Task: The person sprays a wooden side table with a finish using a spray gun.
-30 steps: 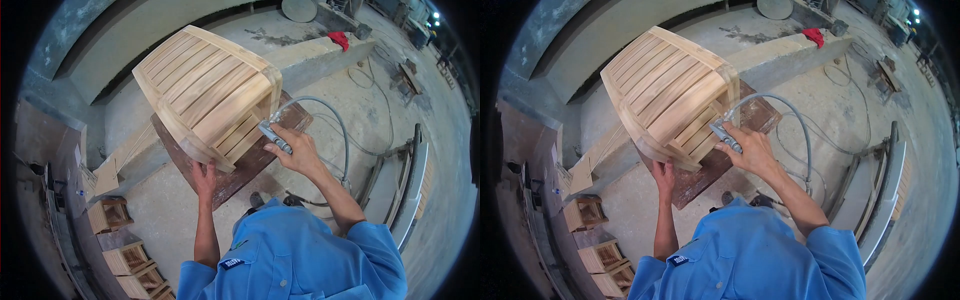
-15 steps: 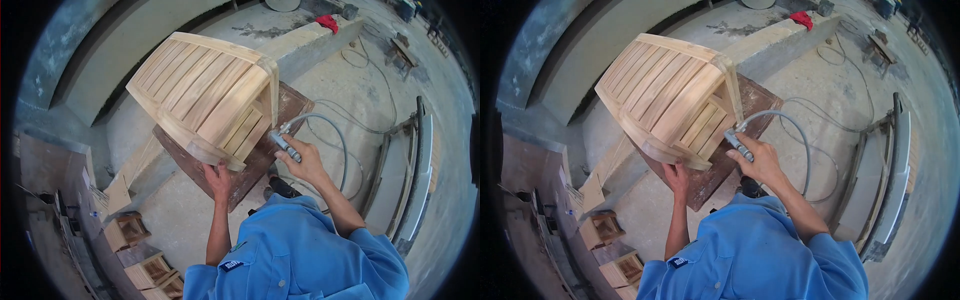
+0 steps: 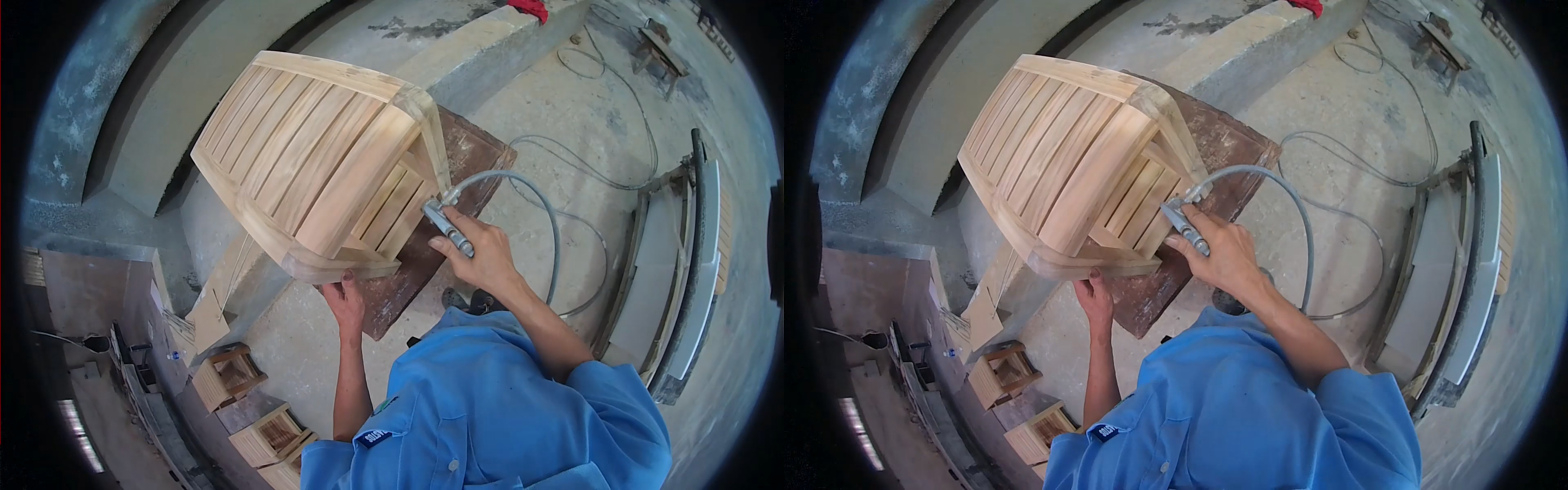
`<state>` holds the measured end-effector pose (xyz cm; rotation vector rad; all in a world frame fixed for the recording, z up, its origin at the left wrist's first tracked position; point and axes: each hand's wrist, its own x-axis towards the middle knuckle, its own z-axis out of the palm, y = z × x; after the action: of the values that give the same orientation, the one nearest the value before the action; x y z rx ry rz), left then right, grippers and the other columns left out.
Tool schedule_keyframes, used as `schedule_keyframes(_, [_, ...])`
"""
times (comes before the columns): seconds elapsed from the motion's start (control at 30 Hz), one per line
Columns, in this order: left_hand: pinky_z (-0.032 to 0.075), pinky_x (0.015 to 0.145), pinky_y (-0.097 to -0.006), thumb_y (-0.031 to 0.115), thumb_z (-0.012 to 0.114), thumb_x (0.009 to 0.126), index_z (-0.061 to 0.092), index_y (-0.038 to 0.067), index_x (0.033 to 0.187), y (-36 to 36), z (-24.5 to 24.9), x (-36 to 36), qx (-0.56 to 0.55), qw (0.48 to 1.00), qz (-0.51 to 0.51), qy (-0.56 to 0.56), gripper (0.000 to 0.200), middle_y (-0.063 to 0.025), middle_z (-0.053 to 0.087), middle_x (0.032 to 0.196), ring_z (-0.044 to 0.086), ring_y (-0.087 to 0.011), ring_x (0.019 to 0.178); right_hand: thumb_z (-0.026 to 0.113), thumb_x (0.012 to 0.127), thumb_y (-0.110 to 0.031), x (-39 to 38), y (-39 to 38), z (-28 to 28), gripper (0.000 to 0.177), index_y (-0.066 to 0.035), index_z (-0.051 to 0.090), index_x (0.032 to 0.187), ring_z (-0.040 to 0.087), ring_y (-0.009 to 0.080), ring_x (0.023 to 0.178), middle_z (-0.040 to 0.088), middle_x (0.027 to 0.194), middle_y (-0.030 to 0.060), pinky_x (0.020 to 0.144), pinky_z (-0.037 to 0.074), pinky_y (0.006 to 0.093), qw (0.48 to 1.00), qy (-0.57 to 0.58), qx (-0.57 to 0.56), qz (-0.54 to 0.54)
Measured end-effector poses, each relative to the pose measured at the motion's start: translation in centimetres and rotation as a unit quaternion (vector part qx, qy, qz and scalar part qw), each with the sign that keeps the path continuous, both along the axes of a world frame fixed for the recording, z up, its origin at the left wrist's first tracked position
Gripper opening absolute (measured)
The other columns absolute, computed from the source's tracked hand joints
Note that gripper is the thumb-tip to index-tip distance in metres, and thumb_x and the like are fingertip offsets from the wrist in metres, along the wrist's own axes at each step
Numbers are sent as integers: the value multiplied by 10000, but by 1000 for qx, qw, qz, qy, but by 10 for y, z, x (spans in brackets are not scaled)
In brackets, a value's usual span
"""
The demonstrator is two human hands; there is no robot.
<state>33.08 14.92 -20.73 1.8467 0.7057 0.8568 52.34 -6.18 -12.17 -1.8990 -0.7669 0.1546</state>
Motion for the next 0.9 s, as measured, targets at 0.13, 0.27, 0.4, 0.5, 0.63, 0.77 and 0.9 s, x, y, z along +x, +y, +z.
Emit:
schedule_keyframes(0.13, [377,1019,-391,403,545,1016,482,-39,1248,-3,-2,1,18,1000,24,-2,503,-168,526,1225,508,-251,1137,727,857,-394,-2,5,4,537,3,648,1210,696,405,875,694,928,267,737,554,458,992,86,-48,74])
schedule_keyframes(0.27, [377,1021,-390,388,531,1025,486,-42,1245,-5,2,1,50,998,35,27,485,-169,533,1217,510,-248,1129,717,861,-408,-17,6,-6,544,0,642,1213,693,414,852,705,892,230,742,548,458,982,89,17,166])
schedule_keyframes(0.4, [387,1007,-377,353,507,1038,479,-47,1248,-10,1,-6,9,994,62,87,452,-165,545,1196,507,-237,1125,717,861,-398,-1,5,-11,527,-4,648,1205,690,419,805,711,832,197,748,542,456,974,135,42,179])
schedule_keyframes(0.5, [397,1007,-378,355,474,1053,472,-33,1248,-8,-2,-8,10,992,72,102,434,-143,536,1178,506,-223,1117,711,864,-399,15,10,-5,527,-1,651,1204,696,405,797,713,836,194,740,546,452,969,162,54,179])
schedule_keyframes(0.63, [424,1043,-415,412,447,1057,431,-9,1307,-3,-8,-12,-11,994,64,93,490,-138,513,1231,512,-224,1158,700,870,-406,23,28,-16,525,-4,653,1204,706,391,799,717,854,202,729,550,454,978,104,69,167])
schedule_keyframes(0.77, [432,1068,-448,445,445,1047,395,-2,1361,-6,-5,-10,-10,991,76,111,548,-160,491,1297,508,-248,1212,690,876,-434,28,40,-16,535,-11,659,1201,710,389,788,714,848,216,710,554,462,974,105,66,192])
schedule_keyframes(0.9, [426,1081,-464,446,445,1046,382,-2,1383,-10,0,-6,-10,992,69,103,564,-176,469,1330,501,-263,1236,677,887,-449,29,36,-17,537,-6,662,1189,709,393,783,711,842,221,703,556,463,970,100,54,213])
